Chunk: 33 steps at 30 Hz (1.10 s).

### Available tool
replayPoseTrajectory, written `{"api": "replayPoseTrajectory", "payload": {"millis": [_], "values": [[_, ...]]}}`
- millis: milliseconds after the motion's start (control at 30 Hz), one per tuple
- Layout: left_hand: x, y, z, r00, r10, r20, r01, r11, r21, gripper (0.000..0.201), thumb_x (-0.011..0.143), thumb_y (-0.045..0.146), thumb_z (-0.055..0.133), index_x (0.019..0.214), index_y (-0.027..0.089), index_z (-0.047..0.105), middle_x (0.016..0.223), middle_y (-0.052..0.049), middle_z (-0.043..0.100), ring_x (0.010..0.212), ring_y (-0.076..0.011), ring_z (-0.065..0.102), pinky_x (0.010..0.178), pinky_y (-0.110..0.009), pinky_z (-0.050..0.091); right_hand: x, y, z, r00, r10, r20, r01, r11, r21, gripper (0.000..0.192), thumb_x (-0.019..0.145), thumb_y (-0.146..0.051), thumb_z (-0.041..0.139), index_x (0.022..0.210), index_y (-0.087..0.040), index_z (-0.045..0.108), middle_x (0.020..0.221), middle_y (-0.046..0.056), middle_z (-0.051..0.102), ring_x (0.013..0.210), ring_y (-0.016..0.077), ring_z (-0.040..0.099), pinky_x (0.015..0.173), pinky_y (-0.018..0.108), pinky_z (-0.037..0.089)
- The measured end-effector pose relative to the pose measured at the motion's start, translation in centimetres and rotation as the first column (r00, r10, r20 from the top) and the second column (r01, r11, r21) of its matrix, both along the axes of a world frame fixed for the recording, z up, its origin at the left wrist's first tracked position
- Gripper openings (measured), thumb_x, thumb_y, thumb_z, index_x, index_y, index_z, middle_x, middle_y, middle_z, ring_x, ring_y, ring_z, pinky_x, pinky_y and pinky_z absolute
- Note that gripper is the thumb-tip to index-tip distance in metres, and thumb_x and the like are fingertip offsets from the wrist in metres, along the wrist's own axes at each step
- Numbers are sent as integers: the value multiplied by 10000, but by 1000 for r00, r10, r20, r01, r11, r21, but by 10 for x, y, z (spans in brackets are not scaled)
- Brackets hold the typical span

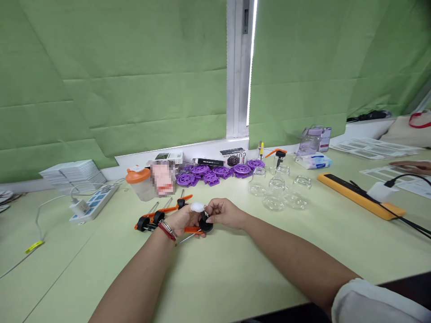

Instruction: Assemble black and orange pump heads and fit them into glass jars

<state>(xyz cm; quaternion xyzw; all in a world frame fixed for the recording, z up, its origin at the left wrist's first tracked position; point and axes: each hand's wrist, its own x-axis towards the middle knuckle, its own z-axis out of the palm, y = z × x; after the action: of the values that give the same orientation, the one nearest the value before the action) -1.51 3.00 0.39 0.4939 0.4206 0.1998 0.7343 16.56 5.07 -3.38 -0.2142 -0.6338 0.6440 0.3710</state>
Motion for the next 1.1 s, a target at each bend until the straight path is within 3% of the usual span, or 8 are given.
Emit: {"api": "replayPoseTrajectory", "payload": {"millis": [533, 667, 1100], "values": [[0, 0, 1, 1000, -16, 15, 16, 1000, 8, 525, 660, 542, 541, 999, 142, 553, 706, -84, 650, 541, -235, 624, 463, -272, 375, 0, 0, -1, 1000, 0, 11, 0, 999, 32, 377, 550, -326, 823, 684, -154, 515, 681, -49, 515, 606, 75, 478, 606, 234, 394], [-1, 1, 0, 999, -17, 31, 17, 1000, 0, 527, 649, 541, 550, 1002, 149, 549, 696, -73, 647, 539, -236, 628, 460, -272, 379, 0, -1, 1, 999, -13, 32, 12, 1000, 29, 397, 544, -327, 826, 765, -155, 546, 703, -49, 529, 595, 70, 476, 602, 231, 396], [0, -1, 3, 999, -25, 36, 25, 1000, 2, 533, 645, 558, 558, 997, 159, 540, 704, -71, 641, 548, -245, 628, 470, -277, 381, 0, -3, 3, 1000, 5, 11, -4, 1000, -30, 423, 520, -357, 842, 743, -147, 551, 686, -37, 569, 625, 92, 544, 633, 257, 443]]}}
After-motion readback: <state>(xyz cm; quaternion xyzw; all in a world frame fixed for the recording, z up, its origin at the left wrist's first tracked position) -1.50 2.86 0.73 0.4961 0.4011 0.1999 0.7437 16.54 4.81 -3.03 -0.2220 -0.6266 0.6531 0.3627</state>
